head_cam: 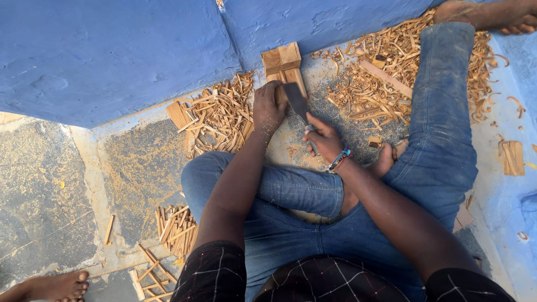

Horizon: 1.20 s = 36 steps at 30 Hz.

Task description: The person whittles and shapes small wooden pieces using a knife, sitting on the floor among wood shavings.

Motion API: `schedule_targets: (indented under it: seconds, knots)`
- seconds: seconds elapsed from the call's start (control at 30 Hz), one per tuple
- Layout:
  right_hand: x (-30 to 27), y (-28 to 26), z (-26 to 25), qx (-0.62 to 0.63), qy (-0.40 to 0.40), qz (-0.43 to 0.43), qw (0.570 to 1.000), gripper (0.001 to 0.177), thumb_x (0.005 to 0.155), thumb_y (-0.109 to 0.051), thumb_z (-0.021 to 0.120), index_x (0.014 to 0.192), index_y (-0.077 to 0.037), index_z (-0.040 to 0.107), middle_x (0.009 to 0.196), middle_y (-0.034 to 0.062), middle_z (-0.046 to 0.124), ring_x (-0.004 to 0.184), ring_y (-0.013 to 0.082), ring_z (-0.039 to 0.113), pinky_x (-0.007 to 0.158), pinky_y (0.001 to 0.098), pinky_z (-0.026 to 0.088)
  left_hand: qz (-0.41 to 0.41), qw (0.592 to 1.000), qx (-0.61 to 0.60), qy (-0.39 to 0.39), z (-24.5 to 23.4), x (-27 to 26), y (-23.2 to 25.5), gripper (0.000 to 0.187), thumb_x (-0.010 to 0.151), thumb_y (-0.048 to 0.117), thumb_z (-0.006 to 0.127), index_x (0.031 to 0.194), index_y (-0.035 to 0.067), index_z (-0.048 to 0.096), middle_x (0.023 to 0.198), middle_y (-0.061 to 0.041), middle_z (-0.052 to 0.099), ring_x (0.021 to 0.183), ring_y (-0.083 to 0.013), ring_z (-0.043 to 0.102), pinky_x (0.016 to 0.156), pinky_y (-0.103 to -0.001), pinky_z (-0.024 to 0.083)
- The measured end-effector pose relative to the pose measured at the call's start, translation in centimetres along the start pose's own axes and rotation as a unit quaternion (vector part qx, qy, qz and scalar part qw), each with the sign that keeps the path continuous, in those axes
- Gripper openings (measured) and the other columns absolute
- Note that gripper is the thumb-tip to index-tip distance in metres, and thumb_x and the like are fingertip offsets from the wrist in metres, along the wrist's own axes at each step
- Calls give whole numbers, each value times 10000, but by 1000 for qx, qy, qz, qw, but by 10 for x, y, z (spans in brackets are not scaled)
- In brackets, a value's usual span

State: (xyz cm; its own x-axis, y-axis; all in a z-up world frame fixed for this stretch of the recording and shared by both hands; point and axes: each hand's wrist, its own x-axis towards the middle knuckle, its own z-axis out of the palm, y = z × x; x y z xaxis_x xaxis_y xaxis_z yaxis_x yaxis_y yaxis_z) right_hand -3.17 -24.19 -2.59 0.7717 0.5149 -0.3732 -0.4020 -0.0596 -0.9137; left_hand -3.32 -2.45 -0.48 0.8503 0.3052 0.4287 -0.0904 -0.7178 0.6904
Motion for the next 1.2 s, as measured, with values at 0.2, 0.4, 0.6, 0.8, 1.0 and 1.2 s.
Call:
schedule_targets:
  seconds: [0.2,0.4,0.6,0.8,1.0,1.2]
  knots:
    - [-15,5,-12,5,47,-1,999,639,960,-23,590,1573,-137,446,863,58,646,571,90,581,459,259,489,-31,996,16,-79,2,4,0,390,899,115,726,1281,75,657,1125,-126,696,1084,-340,624,988,-450,509]
    - [-17,-5,-7,-28,68,17,997,637,963,-18,583,1572,-126,431,865,55,655,568,84,574,455,253,482,85,985,105,-110,7,7,4,415,763,83,732,1176,43,707,1092,-142,681,1061,-363,608,932,-456,510]
    - [-23,-14,-4,-61,64,30,996,654,971,-39,580,1589,-135,389,870,48,666,576,71,576,468,247,498,75,988,109,-82,6,6,0,330,870,102,722,1200,83,743,1077,-103,654,1026,-304,614,927,-421,522]
    - [-23,-17,-4,-78,59,32,995,664,976,-49,580,1598,-152,371,869,53,676,583,69,579,475,252,514,76,988,122,-57,7,1,-2,294,878,194,733,1165,139,765,1131,-49,686,1071,-282,618,902,-441,485]
    - [-24,-18,-2,-78,65,38,994,669,975,-54,586,1598,-167,371,872,50,673,580,72,577,474,253,505,56,989,127,-45,11,-1,-4,338,893,242,724,1215,139,736,1178,-62,686,1086,-298,610,908,-463,466]
    - [-26,-13,-2,-77,58,32,995,663,977,-59,586,1598,-172,383,867,48,670,581,77,577,479,259,504,26,991,119,-56,12,-4,-7,268,900,280,730,1132,146,725,1243,-7,687,1121,-284,602,939,-445,466]
